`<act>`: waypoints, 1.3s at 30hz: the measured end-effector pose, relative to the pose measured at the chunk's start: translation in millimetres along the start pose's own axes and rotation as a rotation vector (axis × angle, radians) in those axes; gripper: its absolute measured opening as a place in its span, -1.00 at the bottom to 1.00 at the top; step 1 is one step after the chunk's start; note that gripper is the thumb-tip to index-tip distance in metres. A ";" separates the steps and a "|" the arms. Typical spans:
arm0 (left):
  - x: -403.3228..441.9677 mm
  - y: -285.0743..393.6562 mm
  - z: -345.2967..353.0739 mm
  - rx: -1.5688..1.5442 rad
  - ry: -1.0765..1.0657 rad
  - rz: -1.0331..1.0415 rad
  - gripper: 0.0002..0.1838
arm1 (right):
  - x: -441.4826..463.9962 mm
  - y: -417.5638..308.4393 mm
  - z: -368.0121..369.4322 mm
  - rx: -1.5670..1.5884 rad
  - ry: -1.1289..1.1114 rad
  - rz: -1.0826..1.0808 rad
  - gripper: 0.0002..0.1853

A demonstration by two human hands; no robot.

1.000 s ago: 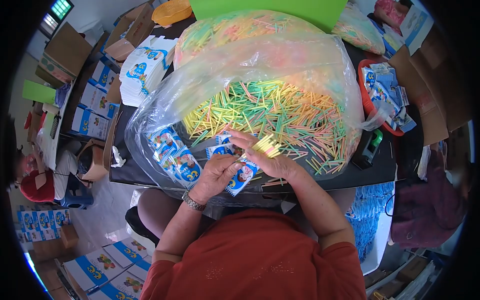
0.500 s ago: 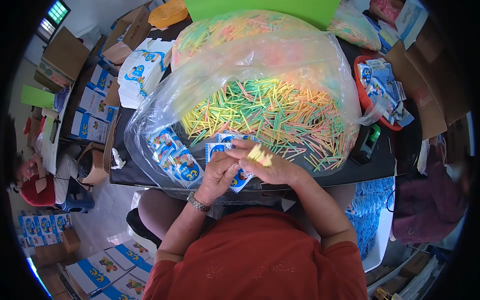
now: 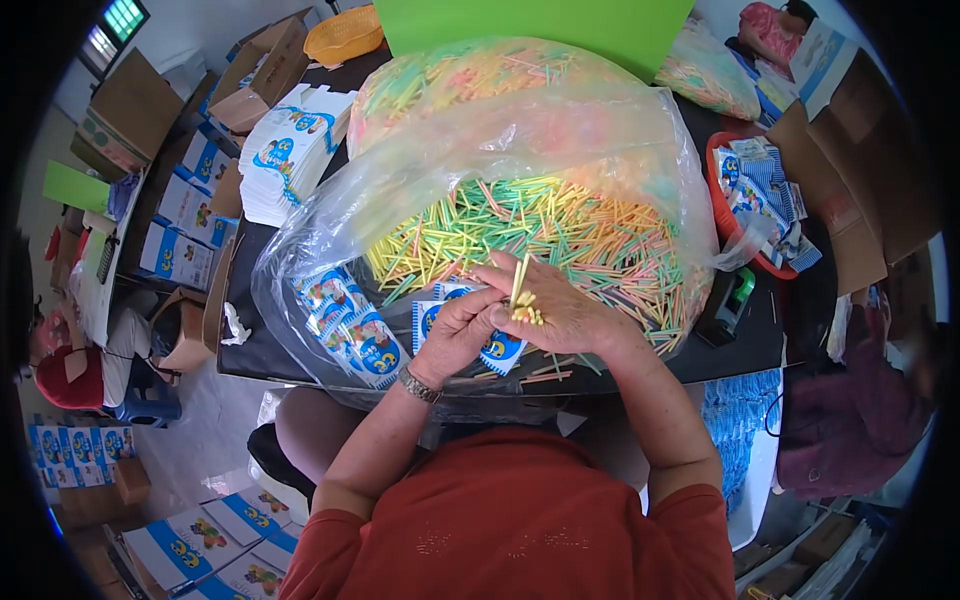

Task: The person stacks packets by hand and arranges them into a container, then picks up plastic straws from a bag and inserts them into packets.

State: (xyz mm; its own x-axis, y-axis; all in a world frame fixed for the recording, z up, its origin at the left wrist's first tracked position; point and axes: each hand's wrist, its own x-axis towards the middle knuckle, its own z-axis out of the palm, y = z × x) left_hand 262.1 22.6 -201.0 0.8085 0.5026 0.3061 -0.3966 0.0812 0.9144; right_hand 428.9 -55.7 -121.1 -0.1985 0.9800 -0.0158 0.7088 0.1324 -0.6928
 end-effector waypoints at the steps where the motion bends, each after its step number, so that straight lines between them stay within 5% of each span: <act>1: 1.5 -2.9 -1.7 0.000 -0.001 0.002 -0.67 | -0.1 6.0 4.1 -0.015 0.047 0.017 -0.34; 8: 9.0 -6.1 -1.4 0.008 0.033 -0.131 -0.74 | 6.8 22.6 32.4 0.557 0.184 0.003 -0.45; 10: 8.2 -6.5 -0.8 -0.008 0.138 -0.096 -0.78 | 12.1 20.5 39.2 0.917 0.420 0.107 -0.62; 12: 3.7 -4.5 -7.9 0.046 0.222 -0.254 -0.81 | 16.6 25.7 31.9 0.940 0.637 0.104 -0.67; 15: -1.5 7.2 -6.0 -0.034 0.269 -0.216 -0.84 | -2.2 13.3 -1.2 0.323 0.355 0.306 -0.77; 22: -13.2 14.4 -15.6 0.005 0.218 -0.258 -0.86 | -10.5 -1.8 -13.9 -0.682 0.264 0.145 -0.92; 34: -20.6 24.7 -12.9 0.355 0.100 -0.158 -0.80 | 3.0 -4.3 -6.8 -1.163 0.553 0.034 -0.90; 39: -21.3 24.3 -6.5 0.387 0.255 -0.192 -0.78 | -0.8 -4.3 12.1 -1.167 0.557 0.088 -0.88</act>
State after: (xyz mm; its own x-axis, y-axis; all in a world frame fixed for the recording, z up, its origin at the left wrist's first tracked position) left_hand 232.4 19.4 -187.1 0.7000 0.7082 0.0919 -0.0217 -0.1075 0.9940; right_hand 417.8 -58.9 -126.8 -0.0143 0.8843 0.4666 0.9289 -0.1610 0.3335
